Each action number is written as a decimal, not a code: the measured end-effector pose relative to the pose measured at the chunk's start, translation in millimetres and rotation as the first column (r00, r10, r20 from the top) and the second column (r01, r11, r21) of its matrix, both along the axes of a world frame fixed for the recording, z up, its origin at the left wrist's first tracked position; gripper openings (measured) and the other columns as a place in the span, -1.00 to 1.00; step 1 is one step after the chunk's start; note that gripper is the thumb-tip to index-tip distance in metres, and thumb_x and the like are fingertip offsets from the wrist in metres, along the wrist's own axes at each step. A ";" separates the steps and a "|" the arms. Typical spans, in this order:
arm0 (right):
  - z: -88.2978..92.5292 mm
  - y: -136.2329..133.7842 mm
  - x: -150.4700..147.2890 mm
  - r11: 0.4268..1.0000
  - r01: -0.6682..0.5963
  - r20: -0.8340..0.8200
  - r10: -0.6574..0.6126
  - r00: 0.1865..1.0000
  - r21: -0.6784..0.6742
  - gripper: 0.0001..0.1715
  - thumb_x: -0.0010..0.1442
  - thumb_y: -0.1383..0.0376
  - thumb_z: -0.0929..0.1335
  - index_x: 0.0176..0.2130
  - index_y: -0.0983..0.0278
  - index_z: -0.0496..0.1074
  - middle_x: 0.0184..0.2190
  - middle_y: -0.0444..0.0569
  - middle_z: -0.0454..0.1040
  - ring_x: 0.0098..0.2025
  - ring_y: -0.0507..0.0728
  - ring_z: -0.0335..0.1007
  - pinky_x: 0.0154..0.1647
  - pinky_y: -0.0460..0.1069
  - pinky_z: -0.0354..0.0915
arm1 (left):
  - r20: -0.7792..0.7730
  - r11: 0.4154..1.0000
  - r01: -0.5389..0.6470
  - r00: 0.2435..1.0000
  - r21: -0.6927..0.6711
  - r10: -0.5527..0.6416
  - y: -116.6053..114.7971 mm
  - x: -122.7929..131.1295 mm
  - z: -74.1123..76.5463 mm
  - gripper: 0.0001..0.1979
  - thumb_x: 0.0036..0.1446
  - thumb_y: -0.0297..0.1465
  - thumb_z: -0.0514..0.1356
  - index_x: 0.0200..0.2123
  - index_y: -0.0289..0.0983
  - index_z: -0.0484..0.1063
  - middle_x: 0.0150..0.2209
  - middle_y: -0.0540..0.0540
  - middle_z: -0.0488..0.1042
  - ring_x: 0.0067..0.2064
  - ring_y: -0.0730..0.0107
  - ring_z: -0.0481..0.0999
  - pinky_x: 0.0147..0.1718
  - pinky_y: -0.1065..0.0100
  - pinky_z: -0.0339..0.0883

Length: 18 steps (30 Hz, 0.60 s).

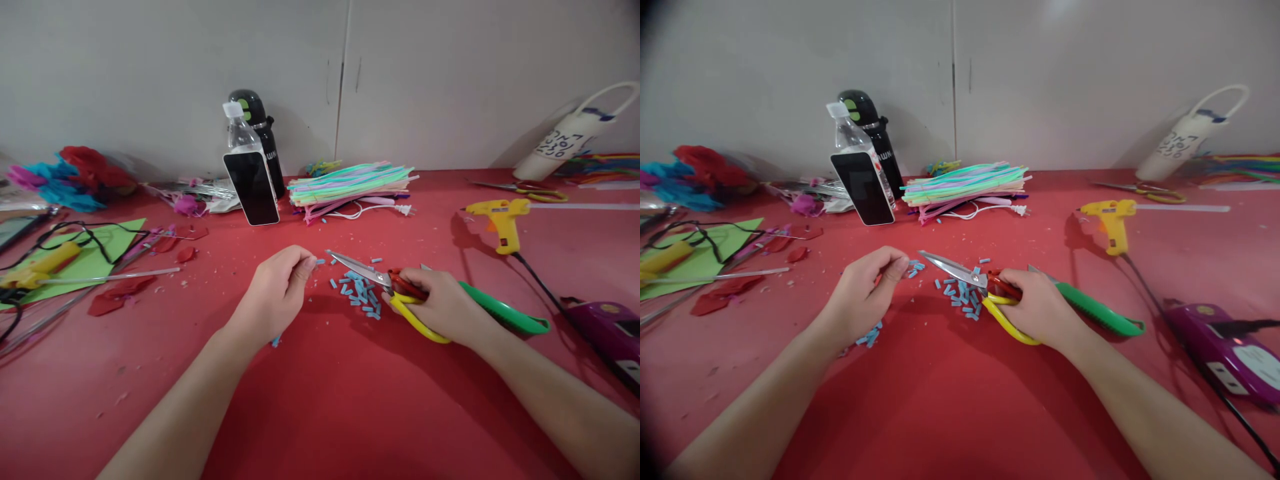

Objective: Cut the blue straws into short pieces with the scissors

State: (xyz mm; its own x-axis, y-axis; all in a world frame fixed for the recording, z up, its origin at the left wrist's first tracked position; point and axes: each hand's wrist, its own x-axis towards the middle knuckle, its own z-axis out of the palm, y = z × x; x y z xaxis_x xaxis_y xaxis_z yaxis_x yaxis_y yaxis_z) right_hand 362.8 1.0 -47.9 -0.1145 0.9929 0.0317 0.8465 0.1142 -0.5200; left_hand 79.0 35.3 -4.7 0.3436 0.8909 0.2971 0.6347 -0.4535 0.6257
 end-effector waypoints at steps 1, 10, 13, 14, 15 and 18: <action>0.2 -0.5 0.2 1.000 0.001 -0.016 -0.001 1.000 0.002 -0.65 0.07 0.11 0.36 -0.50 0.21 0.14 -0.58 -0.23 0.10 -0.49 0.02 -0.04 -0.49 -0.06 -0.04 | -0.002 1.000 0.001 1.000 0.002 -0.001 0.4 -0.1 0.2 -0.75 0.41 -0.29 0.02 -0.33 -0.25 0.33 -0.41 0.03 0.39 -0.39 0.46 0.32 -0.37 0.43 0.19; 4.0 -0.1 -1.9 0.999 -0.024 -0.016 0.024 1.000 -0.025 -0.68 0.08 0.13 0.34 -0.49 0.21 0.15 -0.56 -0.23 0.10 -0.47 0.02 -0.05 -0.48 -0.06 -0.05 | -0.014 0.999 0.011 1.000 0.043 -0.010 3.5 -2.3 0.4 -0.79 0.37 -0.32 0.06 -0.30 -0.25 0.40 -0.37 0.01 0.45 -0.34 0.43 0.40 -0.32 0.41 0.23; 3.8 -0.6 -1.2 0.999 -0.032 0.000 0.032 0.999 -0.025 -0.74 0.07 0.16 0.32 -0.48 0.21 0.16 -0.56 -0.22 0.12 -0.47 0.02 -0.04 -0.47 -0.06 -0.05 | -0.014 0.999 0.013 1.000 0.041 -0.012 3.1 -2.6 0.3 -0.80 0.37 -0.32 0.07 -0.30 -0.25 0.40 -0.37 0.01 0.45 -0.34 0.44 0.39 -0.32 0.41 0.23; 3.7 -0.8 -0.9 0.999 -0.032 0.008 0.033 0.999 -0.021 -0.74 0.07 0.17 0.32 -0.49 0.21 0.16 -0.56 -0.22 0.12 -0.47 0.02 -0.04 -0.47 -0.05 -0.06 | -0.013 0.999 0.014 1.000 0.044 -0.013 2.9 -2.6 0.4 -0.80 0.37 -0.32 0.07 -0.29 -0.24 0.40 -0.38 0.02 0.45 -0.34 0.44 0.39 -0.32 0.42 0.23; 3.6 -1.1 -0.6 0.999 -0.031 0.016 0.032 0.999 -0.017 -0.74 0.06 0.17 0.32 -0.49 0.21 0.15 -0.57 -0.23 0.11 -0.47 0.02 -0.04 -0.48 -0.05 -0.06 | -0.012 0.999 0.013 1.000 0.047 -0.013 2.8 -2.5 0.5 -0.81 0.37 -0.33 0.07 -0.29 -0.24 0.40 -0.38 0.02 0.45 -0.34 0.44 0.39 -0.32 0.42 0.23; 3.5 -1.3 -0.2 0.999 -0.037 0.030 0.038 0.999 -0.016 -0.75 0.06 0.18 0.31 -0.49 0.21 0.15 -0.57 -0.23 0.10 -0.48 0.02 -0.05 -0.48 -0.05 -0.07 | -0.015 0.999 0.013 1.000 0.049 -0.013 2.8 -2.4 0.3 -0.81 0.37 -0.34 0.07 -0.30 -0.24 0.40 -0.38 0.01 0.45 -0.35 0.43 0.38 -0.33 0.41 0.23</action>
State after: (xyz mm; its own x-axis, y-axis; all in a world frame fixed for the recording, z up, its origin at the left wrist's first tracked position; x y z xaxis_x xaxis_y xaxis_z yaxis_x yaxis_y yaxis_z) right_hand 362.5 -0.3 -44.4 -0.1525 0.9882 0.0122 0.8569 0.1384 -0.4965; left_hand 76.6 38.1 -4.4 0.3596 0.8708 0.3354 0.6373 -0.4917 0.5934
